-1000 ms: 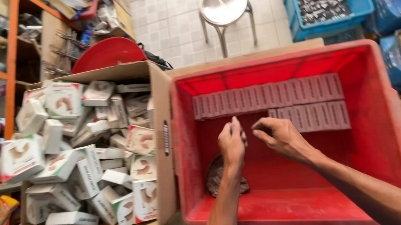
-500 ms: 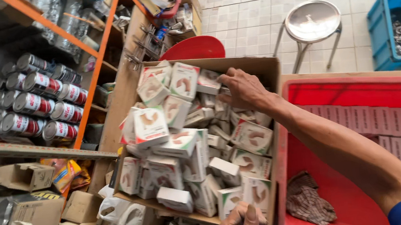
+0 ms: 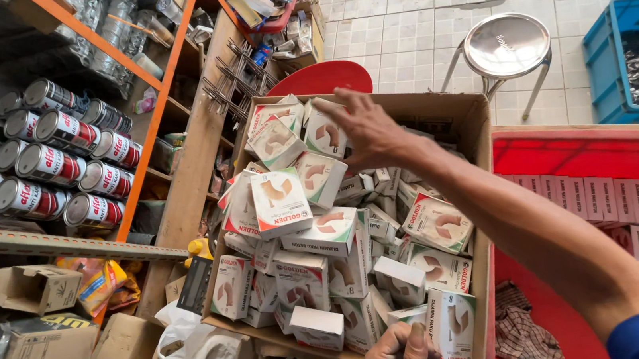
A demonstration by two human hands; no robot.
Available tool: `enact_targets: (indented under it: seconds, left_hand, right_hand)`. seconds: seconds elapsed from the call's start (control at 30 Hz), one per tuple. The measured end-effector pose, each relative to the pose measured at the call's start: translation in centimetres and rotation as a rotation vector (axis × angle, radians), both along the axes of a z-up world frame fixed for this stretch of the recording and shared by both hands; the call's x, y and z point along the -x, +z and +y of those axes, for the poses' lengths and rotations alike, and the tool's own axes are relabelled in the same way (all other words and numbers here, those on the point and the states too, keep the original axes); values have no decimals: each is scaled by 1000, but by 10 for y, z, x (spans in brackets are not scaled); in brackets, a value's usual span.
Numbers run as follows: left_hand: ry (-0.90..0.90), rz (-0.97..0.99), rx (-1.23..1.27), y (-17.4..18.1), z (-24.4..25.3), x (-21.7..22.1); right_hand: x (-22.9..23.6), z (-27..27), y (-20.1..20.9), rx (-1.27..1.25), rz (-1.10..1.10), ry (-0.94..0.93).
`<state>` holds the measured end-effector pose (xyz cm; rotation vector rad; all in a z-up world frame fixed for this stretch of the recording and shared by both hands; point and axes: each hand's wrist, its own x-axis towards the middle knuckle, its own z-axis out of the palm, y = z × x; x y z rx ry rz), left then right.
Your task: The person picks up individual white boxes from a large cardboard container and places them into rows within a red plastic crate, occasionally wiping the boxes with a cloth before packing them.
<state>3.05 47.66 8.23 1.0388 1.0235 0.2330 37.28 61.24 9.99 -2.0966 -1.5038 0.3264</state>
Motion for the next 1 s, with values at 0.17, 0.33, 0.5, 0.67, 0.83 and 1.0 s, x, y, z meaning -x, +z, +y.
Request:
enact_targets:
  seconds: [0.17,0.33,0.5,0.67,0.83,1.0]
  left_hand:
    - [45,-46,-69,-11,1,15]
    - [84,-24,-108,-13,2,22]
    - [66,24,-13,-7,4,18]
    - [-61,-157,-254,17,1,3]
    - [-133,-209,-240,27,-5,-17]
    - [-48,-600,72,21,-41,-57]
  right_hand:
    - [-2,-6,2,59,-30,48]
    - [-39,-88,4,565,-174,-5]
    - [-50,-120,-27,1075,-252,203]
    - [-35,-104,-22,1133,-229,224]
    - [-26,-162,29,650,-324,124]
    - [56,-265,106,-2,18,184]
